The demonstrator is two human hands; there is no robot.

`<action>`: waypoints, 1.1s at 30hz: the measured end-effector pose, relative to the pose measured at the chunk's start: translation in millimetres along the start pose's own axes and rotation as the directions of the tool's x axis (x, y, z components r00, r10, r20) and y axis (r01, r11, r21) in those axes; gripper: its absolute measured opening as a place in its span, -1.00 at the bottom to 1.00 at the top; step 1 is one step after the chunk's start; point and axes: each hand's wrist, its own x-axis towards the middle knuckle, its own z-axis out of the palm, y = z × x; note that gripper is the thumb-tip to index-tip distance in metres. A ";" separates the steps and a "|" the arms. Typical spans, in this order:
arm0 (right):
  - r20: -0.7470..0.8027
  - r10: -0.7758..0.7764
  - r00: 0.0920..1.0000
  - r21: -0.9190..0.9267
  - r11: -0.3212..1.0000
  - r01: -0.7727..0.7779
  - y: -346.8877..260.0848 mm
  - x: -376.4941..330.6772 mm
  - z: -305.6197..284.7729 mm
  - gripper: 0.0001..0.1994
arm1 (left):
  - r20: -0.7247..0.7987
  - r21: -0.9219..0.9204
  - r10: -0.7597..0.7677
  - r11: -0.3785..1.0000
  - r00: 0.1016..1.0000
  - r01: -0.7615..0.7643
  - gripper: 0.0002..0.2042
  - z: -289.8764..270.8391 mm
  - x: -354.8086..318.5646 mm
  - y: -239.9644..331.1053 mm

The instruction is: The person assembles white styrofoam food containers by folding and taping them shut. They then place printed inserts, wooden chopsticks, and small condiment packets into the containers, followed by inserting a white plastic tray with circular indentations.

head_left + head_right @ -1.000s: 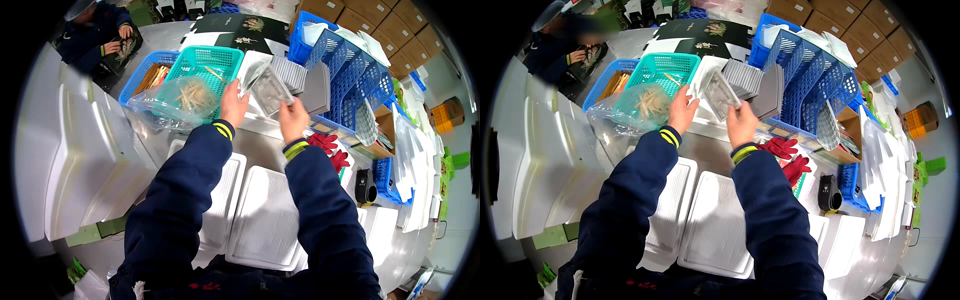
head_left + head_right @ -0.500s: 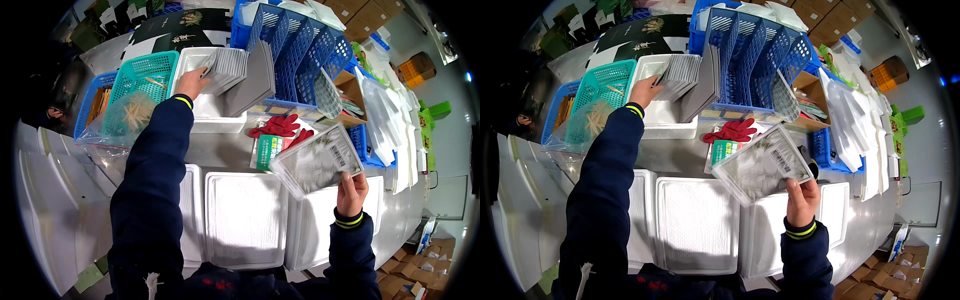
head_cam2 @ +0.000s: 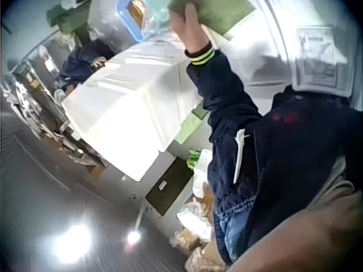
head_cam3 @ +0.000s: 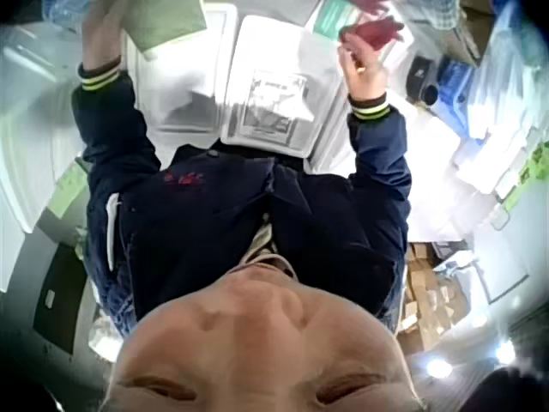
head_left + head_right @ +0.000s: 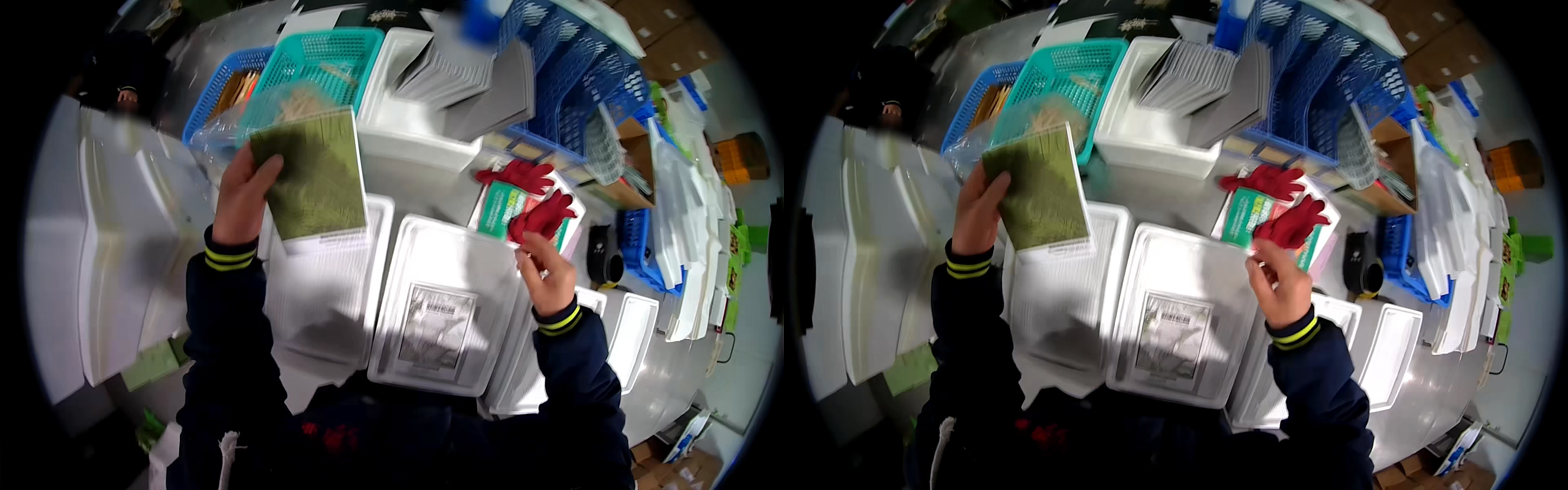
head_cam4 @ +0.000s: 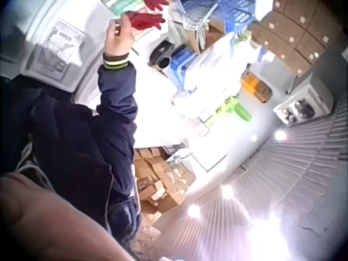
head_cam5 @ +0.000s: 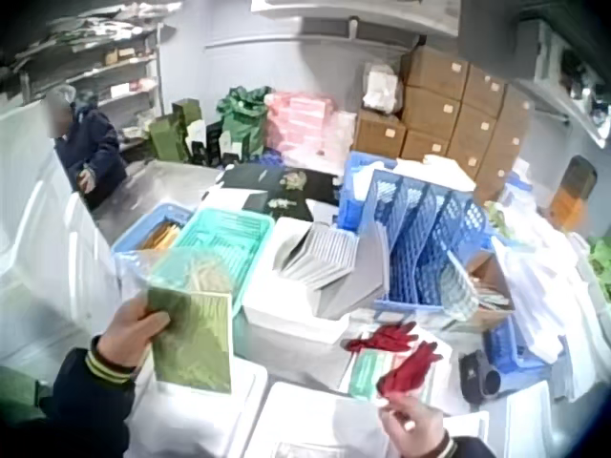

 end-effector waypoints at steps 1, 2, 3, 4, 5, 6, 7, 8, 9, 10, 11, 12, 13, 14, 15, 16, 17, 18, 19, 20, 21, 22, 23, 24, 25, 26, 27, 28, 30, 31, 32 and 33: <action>0.030 -0.027 0.999 0.084 0.996 0.024 -3.5 2.4 5.3 -0.72 | 0.081 0.077 -0.108 0.992 0.991 0.102 -0.63 -11.3 -19.5 -2.6; 0.089 -0.029 0.996 0.074 0.997 0.023 -3.8 -2.6 9.5 -0.72 | 0.131 0.101 -0.183 0.980 0.974 0.170 -0.61 -22.6 -39.5 -12.5; 0.148 -0.052 0.988 0.067 0.997 0.043 -5.0 -1.5 15.4 -0.73 | 0.169 0.124 -0.241 0.967 0.956 0.222 -0.59 -36.6 -60.6 -25.8; 0.178 -0.051 0.983 0.076 0.996 0.038 -3.0 -1.2 21.5 -0.74 | 0.140 0.211 -0.319 0.935 0.938 0.286 -0.56 -48.7 -79.4 -39.9; 0.197 -0.048 0.979 0.075 0.997 0.033 1.4 -2.5 26.1 -0.75 | 0.117 0.291 -0.387 0.894 0.914 0.341 -0.53 -55.9 -92.9 -57.9; 0.208 -0.042 0.977 0.070 0.997 0.028 5.5 -3.7 28.8 -0.75 | 0.013 0.398 -0.358 0.858 0.933 0.324 -0.50 -50.5 -98.1 -65.2; 0.202 -0.038 0.979 0.061 0.998 0.026 8.8 -5.9 31.4 -0.76 | -0.034 0.533 -0.172 0.830 0.985 0.163 -0.48 -48.1 -95.5 -69.1; 0.192 -0.031 0.981 0.051 0.998 0.022 11.9 -9.9 33.3 -0.77 | -0.090 0.567 -0.133 0.808 0.987 0.161 -0.48 -50.0 -92.9 -66.6; 0.170 -0.035 0.985 0.024 0.999 0.031 15.0 -10.6 32.3 -0.78 | -0.136 0.588 -0.075 0.797 0.988 0.141 -0.48 -34.9 -79.2 -55.0; 0.158 -0.046 0.986 0.019 0.999 0.043 12.4 -10.6 31.5 -0.80 | -0.080 0.587 0.012 0.809 0.997 0.037 -0.48 -23.4 -66.4 -49.4; 0.134 -0.060 0.989 0.041 0.998 0.055 15.4 -11.9 31.5 -0.80 | -0.020 0.581 0.099 0.811 0.995 -0.069 -0.48 -10.7 -50.2 -45.3; 0.137 -0.039 0.990 0.022 0.999 0.036 12.3 -12.5 27.8 -0.80 | 0.107 0.563 0.160 0.804 0.981 -0.193 -0.46 3.1 -25.6 -40.2; 0.138 -0.011 0.990 0.000 1.000 0.011 9.1 -14.9 23.8 -0.80 | 0.110 0.449 0.184 0.868 0.977 -0.214 -0.42 26.8 2.6 -43.3; 0.097 -0.021 0.995 -0.007 1.000 0.021 6.6 -18.5 19.6 -0.81 | 0.157 0.502 0.272 0.806 0.949 -0.314 -0.38 48.5 33.6 -49.4; 0.092 -0.024 0.995 -0.026 0.999 0.027 5.7 -22.0 15.4 -0.81 | 0.186 0.587 0.391 0.692 0.902 -0.420 -0.35 64.7 68.0 -61.1; 0.081 -0.019 0.996 -0.028 0.999 0.021 4.8 -25.3 11.1 -0.82 | 0.224 0.656 0.498 0.559 0.838 -0.508 -0.33 79.3 104.1 -76.6; 0.069 -0.010 0.998 -0.032 0.999 0.012 4.5 -29.6 6.4 -0.82 | 0.223 0.695 0.493 0.524 0.841 -0.492 -0.27 93.1 136.6 -91.5; 0.041 -0.008 0.999 -0.057 0.998 0.010 4.3 -36.2 0.7 -0.82 | 0.225 0.717 0.480 0.508 0.848 -0.478 -0.23 105.8 166.5 -103.4; 0.041 0.018 0.999 -0.084 0.996 -0.014 8.2 -43.8 -6.5 -0.82 | 0.200 0.748 0.472 0.493 0.859 -0.445 -0.18 116.3 193.2 -116.2; 0.019 0.045 0.999 -0.088 0.995 -0.043 12.8 -52.1 -12.7 -0.83 | 0.158 0.755 0.452 0.518 0.878 -0.402 -0.16 123.1 219.2 -130.0; -0.003 0.078 0.997 -0.090 0.993 -0.078 16.4 -61.3 -18.9 -0.83 | 0.118 0.760 0.427 0.542 0.896 -0.359 -0.14 129.0 237.7 -139.9; -0.037 0.135 0.990 -0.091 0.986 -0.138 18.2 -73.5 -25.9 -0.84 | 0.138 0.772 0.334 0.553 0.933 -0.312 -0.12 142.2 243.6 -136.3; -0.060 0.170 0.984 -0.096 0.980 -0.175 19.1 -83.3 -33.0 -0.84 | 0.154 0.788 0.238 0.556 0.959 -0.264 -0.10 153.7 248.4 -132.5; -0.058 0.188 0.980 -0.082 0.978 -0.192 20.6 -89.3 -35.2 -0.84 | 0.155 0.790 0.194 0.564 0.969 -0.240 -0.13 141.7 253.1 -136.5; -0.074 0.222 0.972 -0.072 0.971 -0.227 22.2 -98.4 -38.8 -0.84 | 0.263 0.777 0.170 0.546 0.950 -0.313 -0.33 143.0 249.7 -128.4; -0.090 0.245 0.965 -0.073 0.965 -0.252 22.1 -104.5 -43.0 -0.84 | 0.256 0.750 0.267 0.552 0.929 -0.366 -0.47 142.9 249.5 -137.0; -0.106 0.263 0.959 -0.065 0.960 -0.271 20.9 -109.5 -44.6 -0.84 | 0.245 0.728 0.365 0.543 0.898 -0.419 -0.60 140.4 247.0 -137.4; -0.118 0.278 0.953 -0.056 0.957 -0.286 20.0 -113.9 -45.0 -0.84 | 0.235 0.728 0.384 0.540 0.893 -0.423 -0.67 133.8 243.3 -136.8; -0.119 0.257 0.959 -0.030 0.964 -0.263 22.3 -119.0 -46.0 -0.85 | 0.219 0.825 0.403 0.410 0.889 -0.389 -0.75 121.4 234.8 -122.5; -0.122 0.248 0.961 -0.011 0.968 -0.251 24.6 -120.7 -46.8 -0.85 | 0.176 0.809 0.462 0.435 0.869 -0.395 -0.76 115.9 223.4 -108.4; -0.133 0.320 0.938 0.076 0.947 -0.313 25.9 -123.7 -46.0 -0.85 | 0.154 0.738 0.586 0.467 0.796 -0.487 -0.78 123.0 201.5 -92.3; -0.111 0.415 0.903 0.300 0.880 -0.368 29.3 -128.1 -46.8 -0.83 | 0.097 0.621 0.629 0.567 0.771 -0.541 -0.78 138.0 173.3 -73.4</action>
